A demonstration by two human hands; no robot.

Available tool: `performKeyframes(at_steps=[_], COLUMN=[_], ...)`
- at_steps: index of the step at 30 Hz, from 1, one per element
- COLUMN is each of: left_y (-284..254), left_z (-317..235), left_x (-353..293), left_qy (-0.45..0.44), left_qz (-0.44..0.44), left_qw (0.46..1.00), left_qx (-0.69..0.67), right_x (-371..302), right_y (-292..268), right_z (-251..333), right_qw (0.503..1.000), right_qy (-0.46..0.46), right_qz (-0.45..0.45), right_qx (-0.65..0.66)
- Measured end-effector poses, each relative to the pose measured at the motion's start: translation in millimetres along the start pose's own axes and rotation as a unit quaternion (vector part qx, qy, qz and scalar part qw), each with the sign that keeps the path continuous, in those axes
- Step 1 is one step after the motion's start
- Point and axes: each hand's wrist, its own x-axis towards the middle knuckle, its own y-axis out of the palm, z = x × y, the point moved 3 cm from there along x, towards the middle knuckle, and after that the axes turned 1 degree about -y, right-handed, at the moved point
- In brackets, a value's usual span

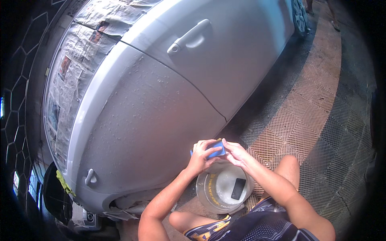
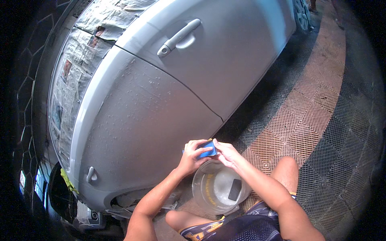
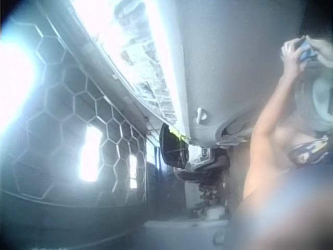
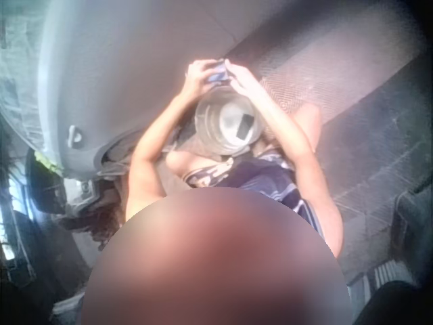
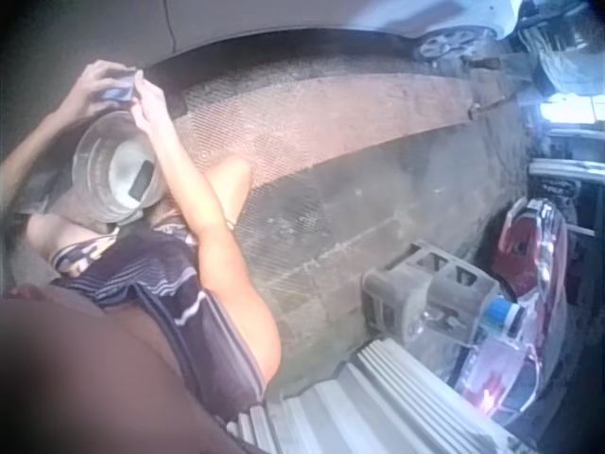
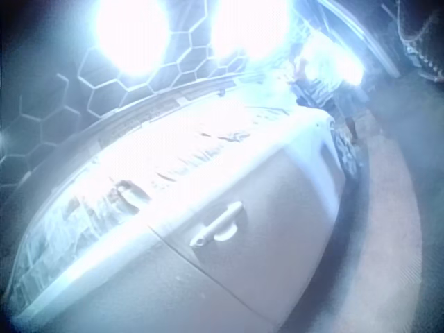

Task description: The person sands the side of a silver car door using a sanding block and water from a bucket. They repeatedly dip the block into the bucket and rub the car's surface in circular and back-and-forth motions.

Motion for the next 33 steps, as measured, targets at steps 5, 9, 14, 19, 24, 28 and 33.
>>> performKeyframes(at_steps=[5,9,14,19,24,28,33], left_y=[-26.3,-156.9,-280.4,-322.1,-280.2,-303.8,-281.9], left_z=[-4.1,30.5,61.1,83.1,88.7,75.5,85.7], left_x=[-2.2,77.7,159.5,190.0,178.0,209.9,190.7], left_qy=[0.046,0.157,0.016,-0.010,0.032,-0.012,0.003], left_qz=[-0.024,-0.259,-0.357,-0.388,-0.314,-0.383,-0.346], left_qw=[0.994,0.927,0.834,0.823,0.812,0.804,0.792], left_qx=[0.093,0.220,0.421,0.414,0.491,0.454,0.503], right_x=[10.8,21.6,-1.3,3.6,3.3,4.3,-0.2], right_y=[4.0,-36.0,-89.0,-93.6,-86.7,-100.0,-94.4], right_z=[-8.7,-12.5,-68.1,-76.0,-67.6,-72.1,-73.4], right_qw=[0.996,0.823,0.569,0.579,0.546,0.529,0.539], right_qy=[-0.015,-0.130,-0.032,-0.017,-0.014,-0.040,-0.046], right_qz=[0.011,-0.050,-0.089,-0.117,-0.096,-0.094,-0.093], right_qx=[-0.088,-0.551,-0.817,-0.806,-0.832,-0.842,-0.836])
